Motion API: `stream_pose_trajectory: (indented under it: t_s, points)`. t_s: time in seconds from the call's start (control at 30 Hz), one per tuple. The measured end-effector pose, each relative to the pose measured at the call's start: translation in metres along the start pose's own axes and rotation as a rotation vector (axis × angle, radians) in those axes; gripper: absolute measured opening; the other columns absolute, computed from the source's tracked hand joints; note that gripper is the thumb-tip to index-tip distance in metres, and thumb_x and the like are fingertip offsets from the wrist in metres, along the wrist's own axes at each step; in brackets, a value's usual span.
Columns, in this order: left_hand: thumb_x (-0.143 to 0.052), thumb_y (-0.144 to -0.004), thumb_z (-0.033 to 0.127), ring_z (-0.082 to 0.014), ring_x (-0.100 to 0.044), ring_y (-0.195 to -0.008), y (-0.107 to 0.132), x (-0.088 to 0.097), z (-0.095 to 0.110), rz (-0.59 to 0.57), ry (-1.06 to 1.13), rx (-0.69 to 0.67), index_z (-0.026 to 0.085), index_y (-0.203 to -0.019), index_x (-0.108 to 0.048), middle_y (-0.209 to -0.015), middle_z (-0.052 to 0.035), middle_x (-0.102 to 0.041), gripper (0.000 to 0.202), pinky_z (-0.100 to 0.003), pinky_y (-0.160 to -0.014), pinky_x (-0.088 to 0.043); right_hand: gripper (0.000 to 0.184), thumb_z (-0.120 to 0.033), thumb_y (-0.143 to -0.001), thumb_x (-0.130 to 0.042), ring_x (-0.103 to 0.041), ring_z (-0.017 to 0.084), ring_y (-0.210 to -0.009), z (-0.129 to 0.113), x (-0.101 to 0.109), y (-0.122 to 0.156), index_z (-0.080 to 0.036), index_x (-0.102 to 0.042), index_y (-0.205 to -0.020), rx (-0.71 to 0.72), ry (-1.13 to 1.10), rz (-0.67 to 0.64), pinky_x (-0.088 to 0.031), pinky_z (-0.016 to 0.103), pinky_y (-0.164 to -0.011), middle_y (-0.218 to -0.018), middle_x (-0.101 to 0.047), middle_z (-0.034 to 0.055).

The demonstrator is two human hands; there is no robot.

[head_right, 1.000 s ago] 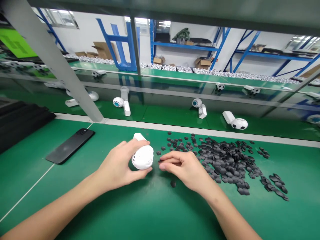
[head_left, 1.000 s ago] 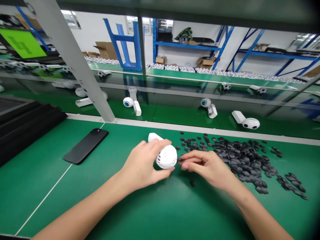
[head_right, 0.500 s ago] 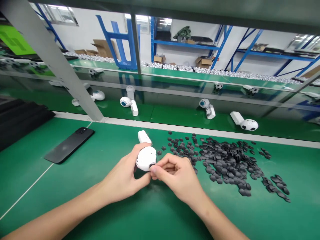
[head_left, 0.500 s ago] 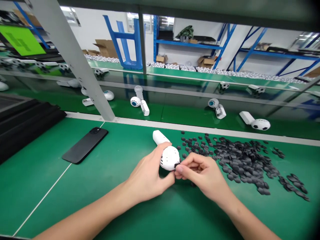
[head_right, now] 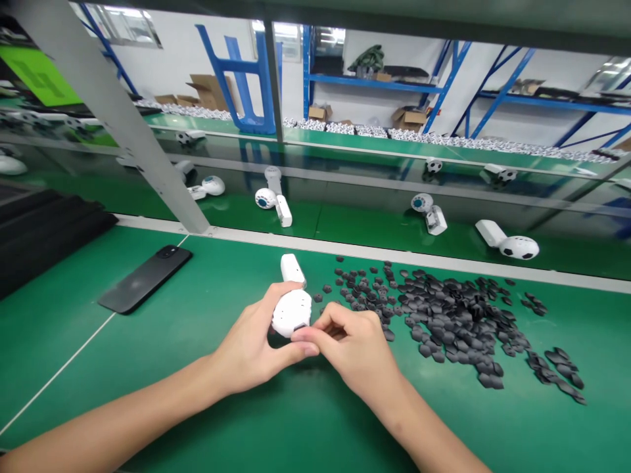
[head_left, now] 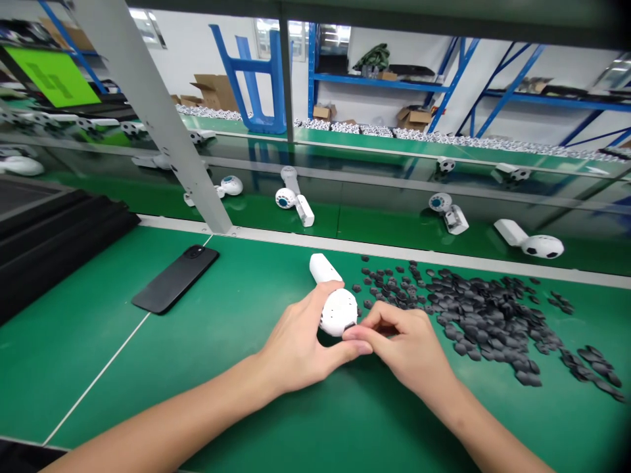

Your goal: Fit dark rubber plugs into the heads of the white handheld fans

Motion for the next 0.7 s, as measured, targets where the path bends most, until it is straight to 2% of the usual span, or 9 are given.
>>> stream_pose_trajectory:
  t_s: [0.13, 0.23, 0.33, 0.4, 0.5, 0.6, 0.7]
  points:
    - [-0.077, -0.080, 0.061, -0.0229, -0.063, -0.084, -0.002, 0.000, -0.001, 0.036, 0.004, -0.019, 0.029, -0.139, -0.041, -0.105, -0.0022, -0.067, 0.076, -0.033, -0.071, -0.047, 0.024, -0.032, -0.090, -0.077, -0.056, 0.010, -0.053, 0.001, 0.003, -0.001, -0.021, -0.066, -0.072, 0.083, 0.066, -0.022, -0.043, 0.020, -0.052, -0.062, -0.066, -0.0048]
    - [-0.070, -0.089, 0.056, -0.0192, -0.060, -0.077, -0.004, 0.004, -0.004, 0.070, 0.054, -0.042, 0.028, -0.136, -0.045, -0.095, 0.0001, -0.065, 0.060, -0.030, -0.068, -0.044, 0.022, -0.035, -0.104, -0.057, -0.066, 0.013, -0.066, -0.001, 0.013, -0.003, -0.023, -0.069, -0.091, 0.129, 0.081, -0.124, -0.050, 0.021, -0.063, -0.079, -0.074, -0.0018]
    - [-0.063, -0.096, 0.050, -0.0144, -0.053, -0.068, -0.006, 0.011, -0.008, 0.121, 0.135, -0.104, 0.027, -0.132, -0.049, -0.088, 0.0019, -0.061, 0.044, -0.026, -0.063, -0.041, 0.031, -0.038, -0.110, -0.042, -0.071, 0.015, -0.075, 0.003, 0.035, -0.008, -0.027, -0.071, -0.107, 0.076, 0.144, -0.169, -0.053, 0.025, -0.070, -0.088, -0.076, -0.0012]
    - [-0.062, -0.097, 0.049, -0.0130, -0.050, -0.068, -0.007, 0.017, -0.012, 0.154, 0.208, -0.133, 0.027, -0.130, -0.051, -0.089, 0.0017, -0.060, 0.041, -0.025, -0.061, -0.040, 0.028, -0.040, -0.109, -0.047, -0.071, 0.017, -0.078, 0.008, 0.050, -0.012, -0.029, -0.072, -0.106, 0.045, 0.323, -0.183, -0.052, 0.028, -0.072, -0.092, -0.076, -0.0009]
    - [-0.062, -0.098, 0.049, -0.0126, -0.050, -0.070, -0.009, 0.025, -0.016, 0.212, 0.344, -0.145, 0.026, -0.126, -0.056, -0.093, 0.0000, -0.060, 0.037, -0.024, -0.060, -0.042, 0.020, -0.039, -0.103, -0.057, -0.070, 0.022, -0.088, 0.019, 0.064, -0.015, -0.031, -0.074, -0.100, 0.030, 0.581, -0.297, -0.051, 0.032, -0.077, -0.103, -0.076, 0.0001]
    - [-0.061, -0.098, 0.050, -0.0126, -0.052, -0.070, -0.012, 0.030, -0.021, 0.261, 0.461, -0.125, 0.024, -0.123, -0.058, -0.096, -0.0019, -0.059, 0.036, -0.023, -0.056, -0.043, 0.014, -0.039, -0.101, -0.061, -0.069, 0.023, -0.089, 0.028, 0.068, -0.014, -0.031, -0.073, -0.099, -0.017, 0.666, -0.406, -0.050, 0.032, -0.075, -0.102, -0.074, -0.0003]
    - [-0.063, -0.096, 0.051, -0.0113, -0.049, -0.064, -0.016, 0.033, -0.024, 0.274, 0.534, -0.085, 0.024, -0.124, -0.059, -0.093, -0.0017, -0.058, 0.039, -0.022, -0.050, -0.042, 0.012, -0.038, -0.099, -0.063, -0.068, 0.022, -0.087, 0.032, 0.069, -0.012, -0.031, -0.071, -0.104, -0.059, 0.674, -0.460, -0.049, 0.031, -0.070, -0.106, -0.073, -0.0005]
Point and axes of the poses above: each hand's wrist, its own y-axis away from the middle knuckle, its own x-axis out of the back of the hand, z = x × y, the point moved 3 cm from there along -y, towards the middle knuckle
